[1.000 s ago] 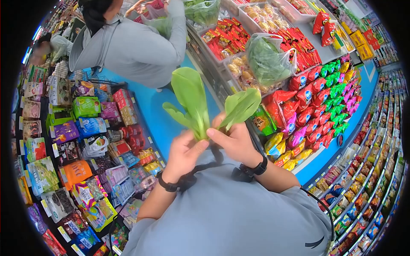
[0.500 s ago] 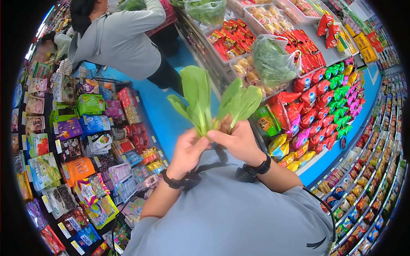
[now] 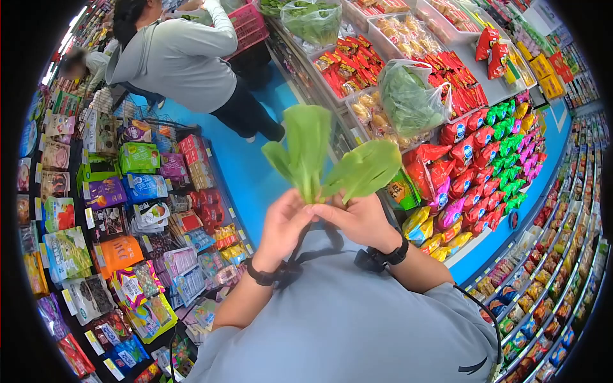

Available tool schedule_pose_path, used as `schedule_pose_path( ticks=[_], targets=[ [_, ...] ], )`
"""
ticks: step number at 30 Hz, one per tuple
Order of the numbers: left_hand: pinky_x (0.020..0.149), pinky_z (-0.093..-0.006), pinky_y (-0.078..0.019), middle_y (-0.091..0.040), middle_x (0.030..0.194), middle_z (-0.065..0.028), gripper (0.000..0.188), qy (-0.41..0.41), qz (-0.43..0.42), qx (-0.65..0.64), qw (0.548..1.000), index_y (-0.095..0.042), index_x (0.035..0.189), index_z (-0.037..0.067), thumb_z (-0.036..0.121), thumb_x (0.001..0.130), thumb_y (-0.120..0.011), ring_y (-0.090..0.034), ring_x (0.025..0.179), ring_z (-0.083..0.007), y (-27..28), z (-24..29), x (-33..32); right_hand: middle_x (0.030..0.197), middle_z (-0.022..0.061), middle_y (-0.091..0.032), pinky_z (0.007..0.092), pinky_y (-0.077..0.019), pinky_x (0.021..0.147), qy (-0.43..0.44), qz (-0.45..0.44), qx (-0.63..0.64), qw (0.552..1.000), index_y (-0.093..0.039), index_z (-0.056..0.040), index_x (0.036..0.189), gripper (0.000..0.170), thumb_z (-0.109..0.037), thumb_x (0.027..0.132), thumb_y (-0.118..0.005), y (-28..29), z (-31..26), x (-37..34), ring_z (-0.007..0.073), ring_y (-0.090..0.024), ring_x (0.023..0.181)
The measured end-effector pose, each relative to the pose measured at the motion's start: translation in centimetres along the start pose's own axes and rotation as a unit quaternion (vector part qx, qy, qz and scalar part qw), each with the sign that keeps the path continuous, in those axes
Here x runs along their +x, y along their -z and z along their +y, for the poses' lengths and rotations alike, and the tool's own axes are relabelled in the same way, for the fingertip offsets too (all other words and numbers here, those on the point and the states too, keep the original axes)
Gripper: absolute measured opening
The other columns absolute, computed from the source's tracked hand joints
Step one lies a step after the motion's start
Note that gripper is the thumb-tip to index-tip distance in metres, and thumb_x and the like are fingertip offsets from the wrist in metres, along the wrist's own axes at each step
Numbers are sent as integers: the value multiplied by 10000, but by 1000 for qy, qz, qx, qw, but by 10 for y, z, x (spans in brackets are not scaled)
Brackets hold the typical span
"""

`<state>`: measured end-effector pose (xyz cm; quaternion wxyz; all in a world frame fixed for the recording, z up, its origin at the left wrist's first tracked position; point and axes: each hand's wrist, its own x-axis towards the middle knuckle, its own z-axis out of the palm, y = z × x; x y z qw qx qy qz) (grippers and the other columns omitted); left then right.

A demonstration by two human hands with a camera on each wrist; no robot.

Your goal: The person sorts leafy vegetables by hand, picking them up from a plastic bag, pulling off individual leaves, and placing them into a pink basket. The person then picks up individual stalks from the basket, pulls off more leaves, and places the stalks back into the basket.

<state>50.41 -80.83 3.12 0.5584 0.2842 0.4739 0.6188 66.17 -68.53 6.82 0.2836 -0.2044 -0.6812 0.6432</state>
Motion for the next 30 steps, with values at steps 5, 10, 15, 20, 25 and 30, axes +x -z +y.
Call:
schedule_pose_path(
  ticks=[5,10,15,20,25,30],
  targets=[
    [867,-309,-547,-713,1196,-59,320,31,-10,15,999,-639,1336,-5,201,1092,-628,-653,997,-135,5,-9,-1,861,42,-663,307,-478,639,-54,-36,65,996,-677,-42,932,171,-137,957,-816,5,14,0,136,-581,678],
    [852,-293,-538,-700,1170,-57,301,-7,16,-12,1000,-638,1307,-3,223,1120,-571,-641,984,-122,-9,-4,2,870,44,-658,307,-468,646,-91,-34,5,995,-684,-37,930,174,-145,952,-818,7,-1,3,137,-591,713],
    [803,-291,-499,-672,1138,-59,295,6,43,-19,999,-577,1358,11,209,1143,-541,-601,950,-125,3,-17,2,987,14,-664,282,-482,734,123,-46,-104,986,-708,-38,983,137,-57,928,-831,3,15,2,109,-595,882],
    [868,-300,-530,-646,1141,-66,264,-32,10,-114,993,-579,1286,9,229,1148,-530,-606,990,-126,-5,-14,3,1052,57,-741,365,-553,813,45,-48,63,996,-761,-94,1024,162,-41,881,-815,-7,40,-15,239,-696,923],
    [648,-226,-413,-592,956,-8,286,-16,28,-102,994,-588,1270,27,283,1145,-555,-503,772,-70,-16,-6,2,1037,41,-770,383,-575,833,133,-43,-75,987,-769,-99,1029,174,-37,874,-818,-3,40,-18,242,-727,965],
    [930,-328,-529,-649,1150,-85,280,-6,-4,-114,993,-578,1268,11,260,1150,-530,-628,1038,-156,-11,-9,-1,1080,70,-753,381,-576,861,154,-56,-80,983,-765,-83,1067,237,2,860,-844,-1,36,-25,252,-714,1011]
  ],
)
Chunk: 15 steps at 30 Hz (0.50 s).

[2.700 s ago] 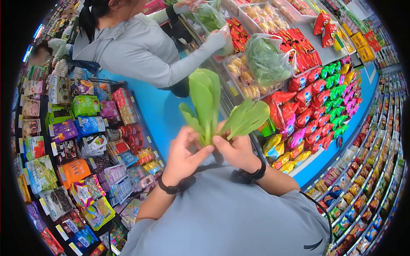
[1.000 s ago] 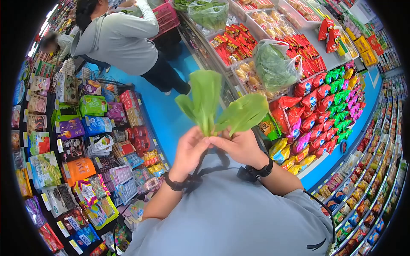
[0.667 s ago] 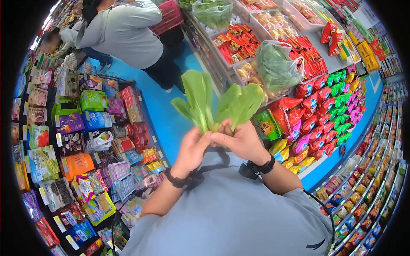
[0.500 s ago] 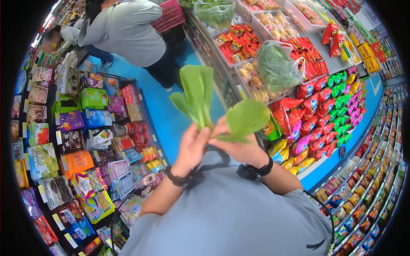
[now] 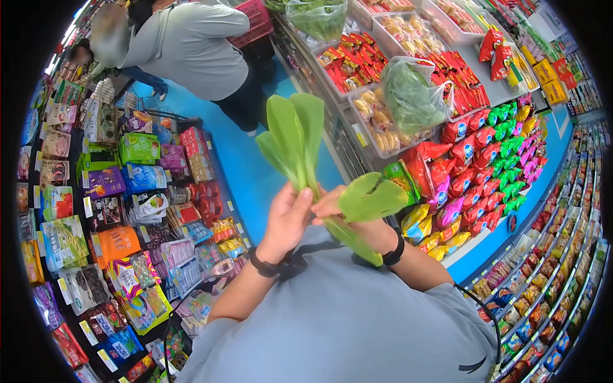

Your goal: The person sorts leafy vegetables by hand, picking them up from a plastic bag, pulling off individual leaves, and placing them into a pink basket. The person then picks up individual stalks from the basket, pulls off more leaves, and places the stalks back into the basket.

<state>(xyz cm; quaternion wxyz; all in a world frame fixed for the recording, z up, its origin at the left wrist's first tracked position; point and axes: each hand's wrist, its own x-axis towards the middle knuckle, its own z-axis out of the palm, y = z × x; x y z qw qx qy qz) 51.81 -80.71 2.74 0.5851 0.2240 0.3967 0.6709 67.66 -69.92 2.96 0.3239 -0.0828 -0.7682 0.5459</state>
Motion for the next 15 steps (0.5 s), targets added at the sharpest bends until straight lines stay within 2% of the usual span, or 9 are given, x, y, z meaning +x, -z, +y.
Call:
schedule_pose_path(
  ticks=[2,4,5,7,10,11,13,14,15],
  targets=[
    [929,-326,-527,-654,1144,-86,291,6,8,-3,1000,-580,1270,10,270,1152,-526,-626,1036,-152,-4,3,-1,1107,85,-743,376,-581,860,36,-13,-20,999,-762,-78,1090,270,11,853,-859,1,-4,1,255,-709,1020],
    [764,-267,-509,-665,1118,-80,292,-2,6,-2,1000,-583,1272,12,272,1149,-532,-605,888,-105,-4,2,0,1105,92,-739,379,-584,858,47,-12,-17,999,-762,-80,1090,250,-11,867,-851,-1,-8,1,260,-706,1016],
    [682,-237,-501,-670,1105,-77,292,-5,4,-1,1000,-584,1273,12,272,1148,-536,-595,814,-81,-5,1,0,1072,88,-745,398,-584,834,27,-16,-6,1000,-755,-82,1092,224,-20,885,-814,-1,-11,3,278,-715,973],
    [659,-228,-491,-677,1068,-70,294,42,28,-10,999,-590,1272,3,261,1140,-542,-591,796,-74,-2,1,-6,1006,82,-756,436,-583,785,-20,-16,10,1000,-740,-86,1095,179,-39,923,-741,1,-17,4,313,-734,888],
    [619,-217,-458,-650,949,-35,307,93,-13,-62,994,-606,1263,-15,256,1130,-549,-553,741,-59,2,6,-7,992,107,-741,440,-581,773,54,-24,-67,996,-738,-89,1082,159,-76,923,-732,-6,-5,-1,346,-726,876],
    [606,-214,-444,-634,898,-19,313,108,-31,-85,990,-612,1258,-21,256,1127,-551,-535,717,-53,4,7,-9,996,112,-738,442,-581,772,38,-29,-63,997,-733,-88,1082,159,-76,924,-724,-5,-7,-2,353,-722,881],
    [602,-220,-426,-577,824,8,317,96,-19,-85,991,-621,1197,-17,283,1132,-542,-507,688,-50,9,3,-12,1003,122,-732,446,-582,772,9,-42,-47,998,-723,-85,1084,160,-75,925,-709,-5,-13,-2,367,-716,892],
    [601,-223,-416,-548,787,22,324,89,-11,-84,992,-626,1166,-14,297,1135,-538,-492,673,-48,12,1,-12,990,101,-725,449,-580,754,-22,-47,13,999,-711,-88,1079,170,-62,911,-708,-2,-19,0,355,-716,876],
    [588,-228,-412,-552,807,18,291,82,-14,-75,994,-622,1178,-6,271,1133,-541,-487,663,-50,15,-1,-11,984,94,-720,451,-579,748,8,-37,0,999,-707,-89,1078,177,-66,902,-716,-2,-19,1,349,-715,867]
  ],
)
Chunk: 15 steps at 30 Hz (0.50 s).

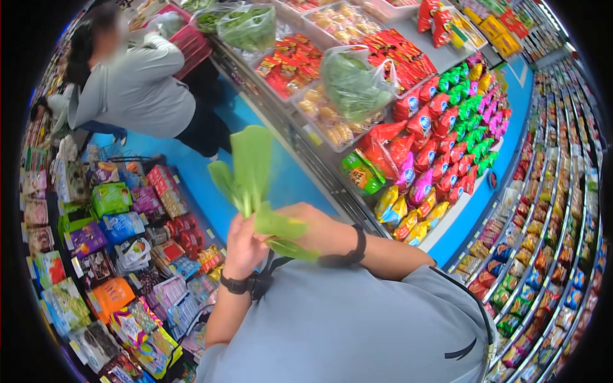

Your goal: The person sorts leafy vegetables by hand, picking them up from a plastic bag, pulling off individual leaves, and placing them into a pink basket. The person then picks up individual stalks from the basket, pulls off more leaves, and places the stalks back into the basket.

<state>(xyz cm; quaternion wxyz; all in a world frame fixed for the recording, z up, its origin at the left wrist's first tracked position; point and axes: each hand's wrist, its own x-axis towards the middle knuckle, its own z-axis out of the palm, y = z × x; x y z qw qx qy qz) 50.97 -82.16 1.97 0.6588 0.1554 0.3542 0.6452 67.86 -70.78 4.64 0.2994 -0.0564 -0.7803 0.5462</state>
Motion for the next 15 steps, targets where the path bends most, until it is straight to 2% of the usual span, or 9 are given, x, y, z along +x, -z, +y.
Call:
schedule_pose_path(
  ticks=[2,5,8,11,15],
  targets=[
    [561,-239,-403,-560,847,10,230,-19,-1,19,1000,-615,1201,11,218,1129,-546,-477,642,-54,4,-1,2,973,81,-710,456,-576,736,63,14,-25,998,-697,-91,1077,195,-74,886,-732,1,2,4,337,-713,849],
    [540,-220,-384,-576,901,0,241,-35,43,74,996,-609,1145,35,261,1144,-528,-480,643,-53,-4,-3,5,959,73,-698,443,-577,733,71,12,-92,993,-687,-77,1069,227,-90,853,-756,-1,-2,3,325,-712,858],
    [546,-213,-384,-576,931,3,252,-41,71,78,994,-601,1114,57,292,1151,-518,-495,690,-52,-12,-6,7,962,74,-694,425,-578,746,102,14,-87,991,-678,-57,1057,258,-88,822,-781,-2,0,4,323,-705,875],
    [566,-211,-392,-571,935,9,272,-27,65,68,995,-595,1096,69,322,1154,-515,-502,731,-52,-6,-4,6,1108,85,-759,399,-605,793,113,12,-87,990,-727,-56,1092,340,-1,766,-803,-10,11,-4,326,-741,940],
    [592,-213,-398,-560,925,10,286,-26,54,54,997,-590,1086,74,344,1154,-523,-502,748,-60,-9,-3,6,1139,79,-768,398,-611,818,121,37,-100,987,-736,-53,1061,330,11,747,-812,-10,4,-2,307,-749,958]
  ],
)
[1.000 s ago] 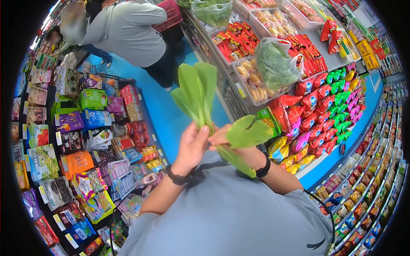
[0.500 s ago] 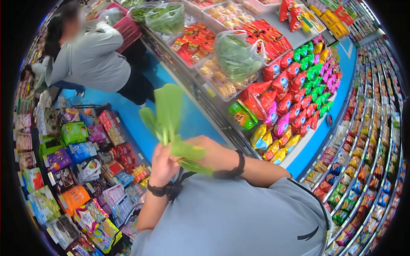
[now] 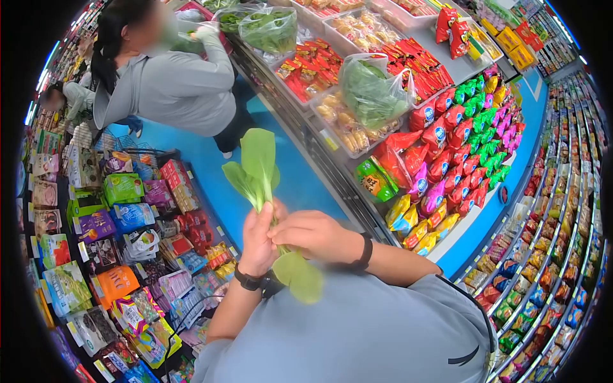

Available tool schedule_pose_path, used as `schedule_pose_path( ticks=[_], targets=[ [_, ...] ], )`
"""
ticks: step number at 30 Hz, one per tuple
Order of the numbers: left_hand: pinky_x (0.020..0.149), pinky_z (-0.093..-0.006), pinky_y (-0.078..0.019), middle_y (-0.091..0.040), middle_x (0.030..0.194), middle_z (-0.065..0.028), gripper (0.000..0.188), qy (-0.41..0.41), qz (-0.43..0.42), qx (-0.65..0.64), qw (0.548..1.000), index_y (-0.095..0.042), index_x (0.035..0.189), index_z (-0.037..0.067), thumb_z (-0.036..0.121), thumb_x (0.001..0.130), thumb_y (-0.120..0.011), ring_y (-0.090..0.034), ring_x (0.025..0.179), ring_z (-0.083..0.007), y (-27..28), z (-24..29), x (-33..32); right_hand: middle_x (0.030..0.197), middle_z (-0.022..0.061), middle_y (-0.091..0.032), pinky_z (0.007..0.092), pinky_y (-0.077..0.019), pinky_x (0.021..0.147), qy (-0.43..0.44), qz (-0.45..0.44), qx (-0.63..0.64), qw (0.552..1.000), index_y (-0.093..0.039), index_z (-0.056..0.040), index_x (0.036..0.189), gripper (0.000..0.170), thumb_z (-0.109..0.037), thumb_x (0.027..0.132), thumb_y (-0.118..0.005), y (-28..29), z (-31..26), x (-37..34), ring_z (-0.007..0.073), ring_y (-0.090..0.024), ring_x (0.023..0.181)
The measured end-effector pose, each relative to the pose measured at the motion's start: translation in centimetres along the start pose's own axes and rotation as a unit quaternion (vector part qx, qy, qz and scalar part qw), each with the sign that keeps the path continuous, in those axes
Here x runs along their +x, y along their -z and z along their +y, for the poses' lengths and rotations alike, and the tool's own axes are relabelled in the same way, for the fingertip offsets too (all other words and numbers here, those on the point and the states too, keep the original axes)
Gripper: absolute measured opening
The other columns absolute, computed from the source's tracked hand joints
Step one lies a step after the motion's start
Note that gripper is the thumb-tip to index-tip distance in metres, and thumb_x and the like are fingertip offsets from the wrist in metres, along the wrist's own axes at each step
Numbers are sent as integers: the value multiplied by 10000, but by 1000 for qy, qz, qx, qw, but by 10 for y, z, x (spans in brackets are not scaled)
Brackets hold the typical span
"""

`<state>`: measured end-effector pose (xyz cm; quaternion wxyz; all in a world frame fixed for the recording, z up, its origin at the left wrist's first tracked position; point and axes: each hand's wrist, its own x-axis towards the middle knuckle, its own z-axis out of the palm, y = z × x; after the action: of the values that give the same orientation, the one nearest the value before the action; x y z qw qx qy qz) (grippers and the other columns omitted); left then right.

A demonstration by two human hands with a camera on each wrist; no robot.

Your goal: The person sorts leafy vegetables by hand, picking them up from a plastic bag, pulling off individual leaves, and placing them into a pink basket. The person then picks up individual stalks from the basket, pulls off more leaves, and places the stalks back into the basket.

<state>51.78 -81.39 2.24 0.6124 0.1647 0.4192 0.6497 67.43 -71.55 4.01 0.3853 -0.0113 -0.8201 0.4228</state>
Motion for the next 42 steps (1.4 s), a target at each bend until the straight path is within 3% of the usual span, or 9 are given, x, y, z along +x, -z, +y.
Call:
schedule_pose_path(
  ticks=[4,11,13,17,22,25,28,33,42],
  targets=[
    [661,-235,-404,-479,847,6,315,-29,47,42,998,-533,1013,88,370,1152,-513,-450,761,-84,-15,3,2,1138,79,-770,392,-610,818,23,9,-22,999,-739,-56,1050,321,8,745,-814,-2,1,0,298,-751,948],
    [712,-272,-430,-532,911,4,214,-78,69,-34,994,-556,1077,86,285,1151,-534,-490,801,-94,-7,-4,11,1023,85,-750,383,-591,767,64,-26,-46,997,-726,-71,1044,236,-29,820,-788,-3,0,-8,296,-727,868],
    [715,-285,-427,-527,913,3,180,-113,93,-92,985,-549,1087,85,254,1148,-542,-482,800,-100,17,-4,26,1002,96,-730,383,-575,755,-5,-32,41,999,-719,-69,1045,162,-72,891,-770,-13,-6,-13,294,-711,859],
    [723,-297,-436,-566,927,-13,146,-82,59,16,995,-564,1122,67,210,1139,-545,-498,802,-118,23,-12,10,984,109,-693,387,-545,753,-203,53,97,973,-706,-45,1070,151,-172,995,-737,5,-6,-8,285,-675,858],
    [716,-310,-456,-604,951,-38,169,-89,107,26,990,-570,1140,60,227,1139,-546,-531,799,-136,16,-10,11,984,51,-655,356,-519,807,-329,99,160,925,-666,-14,1183,218,-183,1045,-676,21,12,-23,173,-619,885],
    [695,-308,-445,-620,964,-58,190,-73,83,34,993,-573,1160,55,241,1141,-538,-522,780,-134,20,-6,6,976,26,-635,341,-506,781,-324,147,233,905,-640,-23,1193,217,-196,1062,-645,13,19,-29,146,-598,874],
    [704,-298,-434,-629,975,-65,266,-70,24,52,996,-580,1247,27,264,1129,-557,-517,792,-133,29,-6,5,807,22,-557,359,-437,645,-295,125,202,925,-587,-13,986,191,-183,1052,-645,12,26,-29,136,-489,713],
    [742,-292,-425,-638,1005,-61,486,-62,-50,60,995,-548,1412,-25,361,1118,-533,-525,825,-139,18,5,8,737,1,-526,342,-418,615,-386,91,215,892,-569,-24,1019,260,-266,1107,-602,11,28,-27,126,-464,670],
    [767,-279,-443,-655,1067,-53,478,-30,-7,106,994,-564,1397,7,394,1120,-516,-551,864,-130,17,5,9,741,25,-536,353,-445,632,-428,96,182,880,-587,-26,1067,271,-277,1149,-527,27,32,-13,146,-491,668]
  ],
)
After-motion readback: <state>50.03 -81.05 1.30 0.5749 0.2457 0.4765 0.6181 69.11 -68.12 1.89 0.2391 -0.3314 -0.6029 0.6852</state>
